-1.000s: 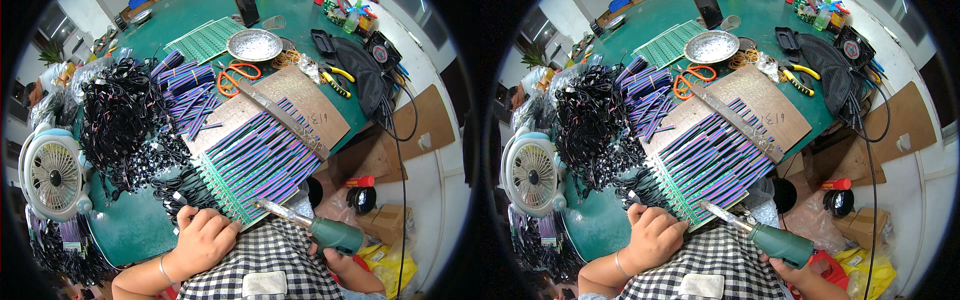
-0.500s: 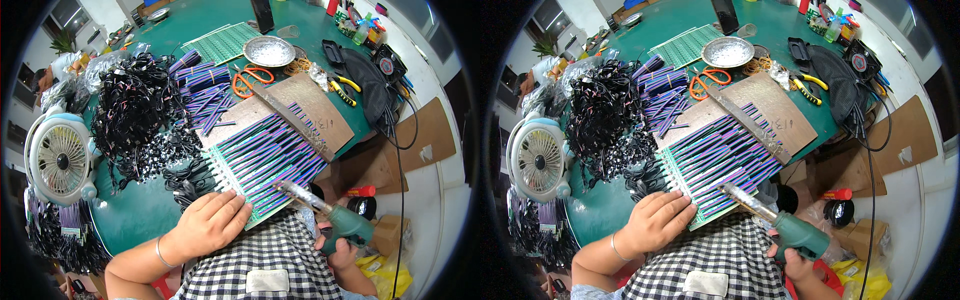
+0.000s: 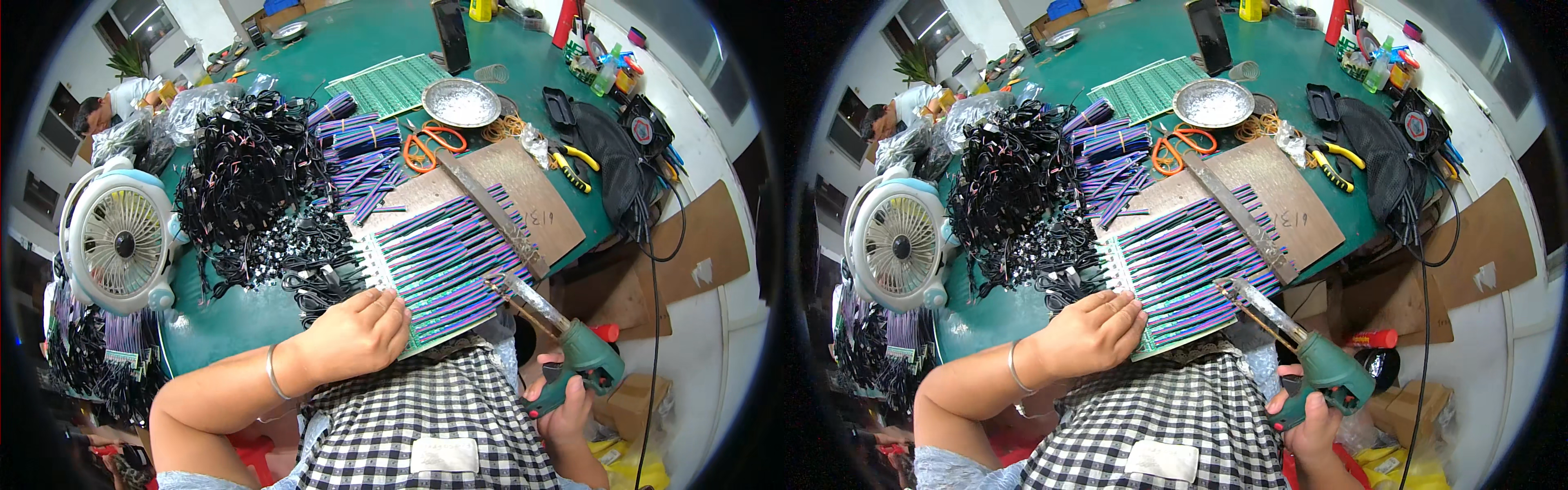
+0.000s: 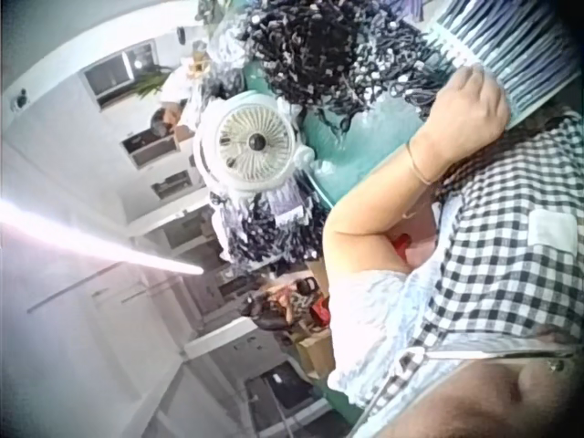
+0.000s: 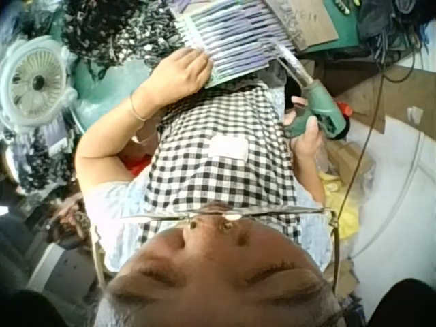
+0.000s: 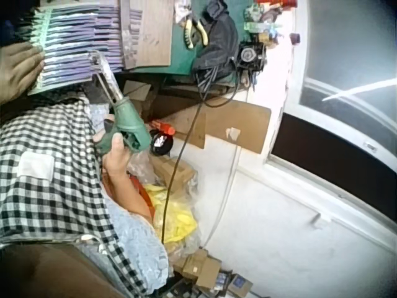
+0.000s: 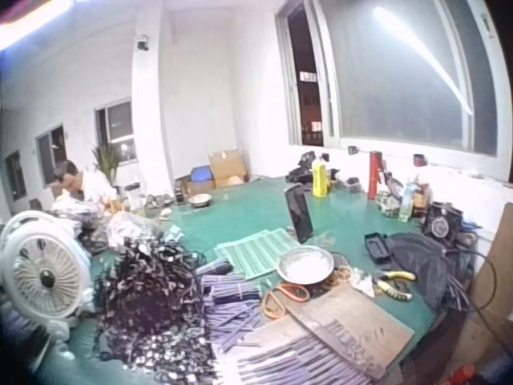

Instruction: The person secures colored wires to a circuit board using a hot glue gun.

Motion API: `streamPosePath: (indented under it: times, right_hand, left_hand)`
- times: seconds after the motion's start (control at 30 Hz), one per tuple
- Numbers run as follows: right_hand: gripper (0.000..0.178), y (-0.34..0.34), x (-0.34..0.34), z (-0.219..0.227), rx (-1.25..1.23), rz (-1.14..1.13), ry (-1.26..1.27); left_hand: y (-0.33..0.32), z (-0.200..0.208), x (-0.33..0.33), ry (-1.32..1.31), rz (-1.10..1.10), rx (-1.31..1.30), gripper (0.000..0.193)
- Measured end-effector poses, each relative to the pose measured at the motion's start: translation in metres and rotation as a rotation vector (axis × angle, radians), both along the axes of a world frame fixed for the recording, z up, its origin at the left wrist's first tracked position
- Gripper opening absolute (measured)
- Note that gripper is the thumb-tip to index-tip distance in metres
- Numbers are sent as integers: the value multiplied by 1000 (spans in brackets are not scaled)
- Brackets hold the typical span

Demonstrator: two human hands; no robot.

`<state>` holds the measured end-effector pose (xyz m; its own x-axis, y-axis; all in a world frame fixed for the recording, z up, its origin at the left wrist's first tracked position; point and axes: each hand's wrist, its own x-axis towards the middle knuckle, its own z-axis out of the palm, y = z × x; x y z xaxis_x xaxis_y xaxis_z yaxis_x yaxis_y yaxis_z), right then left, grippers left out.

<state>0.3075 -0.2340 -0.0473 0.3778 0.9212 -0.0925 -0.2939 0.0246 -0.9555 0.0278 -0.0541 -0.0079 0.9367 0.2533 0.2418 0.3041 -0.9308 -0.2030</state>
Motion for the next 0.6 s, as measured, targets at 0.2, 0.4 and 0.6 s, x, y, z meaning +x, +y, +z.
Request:
streamPosePath:
  times: [0.2, 0.4, 0.6]
  right_hand:
    - [58, 1, -5, 4, 5, -7, 3]
    - [54, 1, -8, 5, 12, 17, 24]
    - [55, 0, -5, 5, 24, -19, 35]
  left_hand:
    - [5, 8, 7, 142, -109, 58, 20]
    - [6, 24, 21, 381, -104, -61, 18]
    - [11, 18, 15, 220, -90, -104, 17]
